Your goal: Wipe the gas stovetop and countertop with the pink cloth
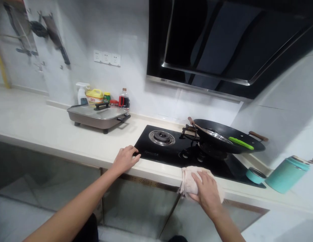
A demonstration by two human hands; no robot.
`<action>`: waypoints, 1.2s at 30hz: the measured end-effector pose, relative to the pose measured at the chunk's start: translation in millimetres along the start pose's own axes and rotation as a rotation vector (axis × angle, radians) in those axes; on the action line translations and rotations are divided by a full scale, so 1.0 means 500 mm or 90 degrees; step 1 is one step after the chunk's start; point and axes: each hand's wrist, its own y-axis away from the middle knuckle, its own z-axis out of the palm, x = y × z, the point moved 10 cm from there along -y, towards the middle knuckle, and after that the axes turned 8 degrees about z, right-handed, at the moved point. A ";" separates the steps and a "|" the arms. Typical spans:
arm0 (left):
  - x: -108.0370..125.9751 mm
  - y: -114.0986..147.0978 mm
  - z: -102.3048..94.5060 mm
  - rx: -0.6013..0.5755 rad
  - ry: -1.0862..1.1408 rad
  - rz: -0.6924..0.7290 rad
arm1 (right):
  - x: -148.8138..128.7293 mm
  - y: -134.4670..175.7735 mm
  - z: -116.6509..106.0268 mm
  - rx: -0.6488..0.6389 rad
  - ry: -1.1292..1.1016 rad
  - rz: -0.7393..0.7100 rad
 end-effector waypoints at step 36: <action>-0.024 -0.014 0.007 -0.033 -0.023 0.008 | 0.059 0.009 -0.022 0.048 -0.009 -0.076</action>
